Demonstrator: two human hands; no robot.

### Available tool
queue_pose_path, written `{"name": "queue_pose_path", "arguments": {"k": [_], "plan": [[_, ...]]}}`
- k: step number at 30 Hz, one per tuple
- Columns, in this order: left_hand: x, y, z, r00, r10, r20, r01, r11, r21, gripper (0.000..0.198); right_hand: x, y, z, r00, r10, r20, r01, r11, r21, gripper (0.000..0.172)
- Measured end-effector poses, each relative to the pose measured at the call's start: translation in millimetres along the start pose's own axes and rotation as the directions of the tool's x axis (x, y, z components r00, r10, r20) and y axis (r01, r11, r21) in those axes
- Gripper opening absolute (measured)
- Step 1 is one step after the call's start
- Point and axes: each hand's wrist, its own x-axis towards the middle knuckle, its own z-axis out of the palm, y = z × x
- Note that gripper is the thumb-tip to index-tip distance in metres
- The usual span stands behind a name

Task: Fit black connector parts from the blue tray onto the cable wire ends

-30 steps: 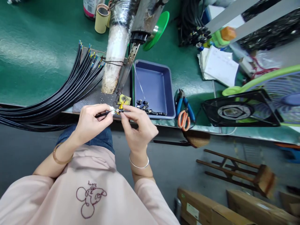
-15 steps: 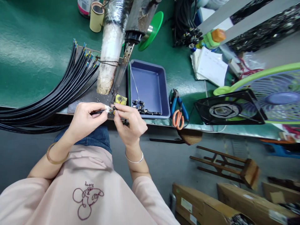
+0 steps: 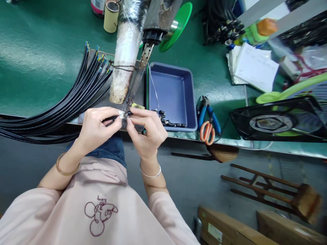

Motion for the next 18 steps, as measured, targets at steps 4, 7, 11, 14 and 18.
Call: {"name": "queue_pose_path", "arguments": {"k": [4,7,11,14,18], "plan": [[0.2,0.6,-0.1,0.999,0.039,-0.003,-0.039,0.999,0.009,0.020,0.3,-1.3,0.8,1.000,-0.013,-0.010,0.013,1.000,0.000,0.015],[0.2,1.1,-0.3,0.999,0.040,-0.001,-0.040,0.999,0.005,0.020,0.2,-2.2,0.3,1.000,-0.011,-0.006,0.011,0.999,0.033,0.016],[-1.3,0.6,-1.9,1.000,0.009,0.011,-0.009,1.000,0.011,0.019,-0.3,-2.4,-2.3,0.999,-0.016,0.031,0.015,1.000,0.021,0.017],[-4.2,-0.8,-3.1,0.999,-0.012,0.037,0.012,1.000,0.010,0.018,-1.7,-1.9,-4.5,0.996,-0.033,0.082,0.032,0.999,0.011,0.017],[-8.1,-0.9,-2.0,0.999,0.010,0.049,-0.010,1.000,0.017,0.017,-5.0,-2.3,-6.9,0.995,-0.030,0.092,0.028,0.999,0.026,0.018]]}}
